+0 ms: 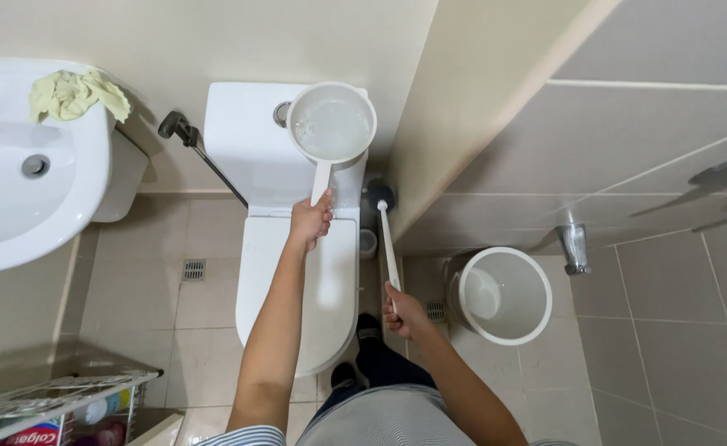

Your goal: Clean the toilet bowl using a brush, water scoop, and bidet sprayer.

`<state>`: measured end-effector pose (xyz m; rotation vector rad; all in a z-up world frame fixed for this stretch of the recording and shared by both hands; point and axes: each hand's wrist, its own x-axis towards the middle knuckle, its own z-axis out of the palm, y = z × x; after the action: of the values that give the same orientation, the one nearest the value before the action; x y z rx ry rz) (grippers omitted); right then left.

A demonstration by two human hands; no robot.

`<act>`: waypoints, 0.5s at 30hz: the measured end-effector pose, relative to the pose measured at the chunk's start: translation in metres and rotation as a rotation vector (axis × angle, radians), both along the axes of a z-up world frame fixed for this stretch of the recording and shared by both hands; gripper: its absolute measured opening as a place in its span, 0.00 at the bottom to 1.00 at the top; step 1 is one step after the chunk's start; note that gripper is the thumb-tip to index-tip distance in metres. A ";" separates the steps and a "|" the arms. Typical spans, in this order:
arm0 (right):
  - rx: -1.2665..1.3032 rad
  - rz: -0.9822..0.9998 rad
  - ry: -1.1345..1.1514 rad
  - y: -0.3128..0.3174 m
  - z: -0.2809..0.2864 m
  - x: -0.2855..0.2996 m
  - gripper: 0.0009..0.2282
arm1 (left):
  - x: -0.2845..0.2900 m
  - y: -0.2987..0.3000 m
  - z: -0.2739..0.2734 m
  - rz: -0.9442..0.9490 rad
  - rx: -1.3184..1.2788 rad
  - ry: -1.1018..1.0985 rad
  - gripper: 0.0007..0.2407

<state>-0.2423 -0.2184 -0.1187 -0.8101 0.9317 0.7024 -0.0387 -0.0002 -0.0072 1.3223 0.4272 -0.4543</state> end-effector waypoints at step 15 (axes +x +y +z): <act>0.035 -0.058 -0.295 0.020 0.007 -0.098 0.10 | -0.200 0.028 -0.018 -0.021 0.072 0.004 0.16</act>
<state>-0.3407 -0.1981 -0.1121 -0.8268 0.6722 0.5300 -0.2387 0.0275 -0.0253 1.3970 0.4368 -0.4633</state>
